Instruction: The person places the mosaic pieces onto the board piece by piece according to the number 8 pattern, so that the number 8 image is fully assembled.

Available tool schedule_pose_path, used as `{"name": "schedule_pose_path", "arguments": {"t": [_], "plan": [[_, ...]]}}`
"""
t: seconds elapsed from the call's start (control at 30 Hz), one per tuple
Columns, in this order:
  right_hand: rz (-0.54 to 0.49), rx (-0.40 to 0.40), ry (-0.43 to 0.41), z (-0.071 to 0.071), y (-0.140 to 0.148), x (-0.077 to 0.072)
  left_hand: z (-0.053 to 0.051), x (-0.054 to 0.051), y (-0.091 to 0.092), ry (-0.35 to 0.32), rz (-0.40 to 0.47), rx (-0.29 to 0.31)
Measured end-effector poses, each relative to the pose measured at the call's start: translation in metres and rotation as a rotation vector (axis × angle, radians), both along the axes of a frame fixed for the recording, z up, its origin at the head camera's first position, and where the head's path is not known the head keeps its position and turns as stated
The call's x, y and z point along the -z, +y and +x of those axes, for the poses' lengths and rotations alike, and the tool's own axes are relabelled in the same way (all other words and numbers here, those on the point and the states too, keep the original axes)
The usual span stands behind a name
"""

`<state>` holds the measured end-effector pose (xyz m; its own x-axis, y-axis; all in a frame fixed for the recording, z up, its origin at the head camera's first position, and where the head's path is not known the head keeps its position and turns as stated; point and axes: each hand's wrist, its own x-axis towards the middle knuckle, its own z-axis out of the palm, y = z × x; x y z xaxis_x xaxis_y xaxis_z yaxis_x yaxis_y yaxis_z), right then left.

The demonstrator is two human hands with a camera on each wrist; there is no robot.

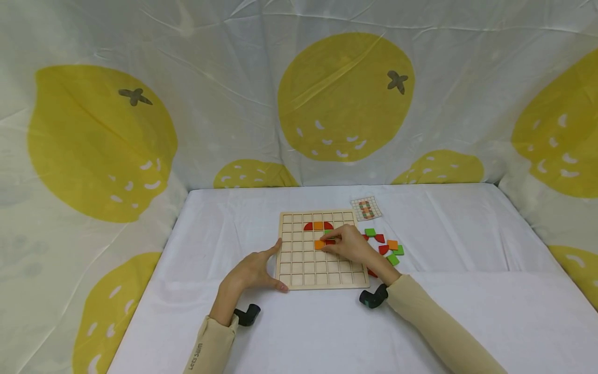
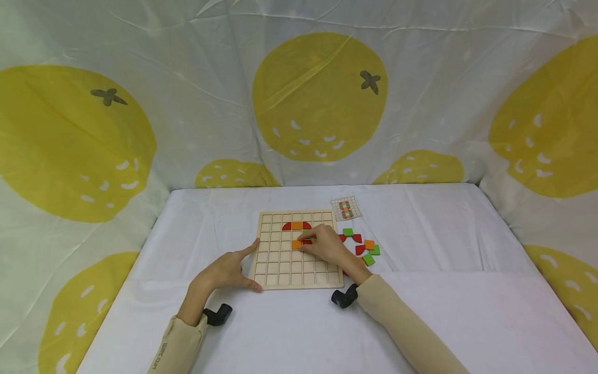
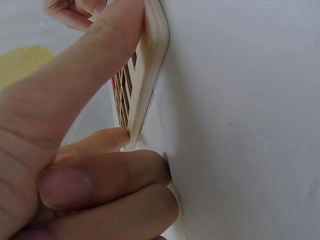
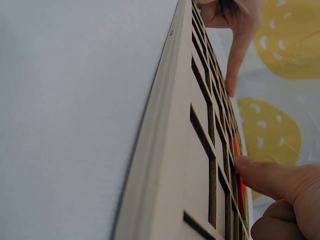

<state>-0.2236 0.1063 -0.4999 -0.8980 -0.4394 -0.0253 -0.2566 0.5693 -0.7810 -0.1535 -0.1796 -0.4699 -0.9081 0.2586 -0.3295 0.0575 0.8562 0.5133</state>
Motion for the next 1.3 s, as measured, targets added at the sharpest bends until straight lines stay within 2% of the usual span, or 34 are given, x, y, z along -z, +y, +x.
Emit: {"name": "schedule_pose_path", "arguments": {"t": [0.2,0.37,0.63,0.9,1.1,1.3], "plan": [[-0.004,-0.004,-0.015,0.0,0.002,-0.001,0.0,0.0,0.0,-0.002,-0.006,-0.002],[-0.008,0.008,-0.004,0.003,0.015,-0.005,0.0,0.0,0.0,-0.004,-0.006,-0.002],[0.027,0.105,0.012,0.01,0.058,-0.015,0.0,0.0,0.001,-0.012,0.0,-0.011],[0.087,0.195,0.029,0.011,0.097,-0.015,0.0,-0.001,0.0,-0.012,0.004,-0.005],[0.117,0.268,0.026,0.012,0.114,-0.012,0.0,-0.001,0.0,-0.009,0.004,-0.009],[0.159,0.307,0.025,0.011,0.123,-0.008,0.0,-0.002,0.0,-0.003,0.006,-0.01]]}}
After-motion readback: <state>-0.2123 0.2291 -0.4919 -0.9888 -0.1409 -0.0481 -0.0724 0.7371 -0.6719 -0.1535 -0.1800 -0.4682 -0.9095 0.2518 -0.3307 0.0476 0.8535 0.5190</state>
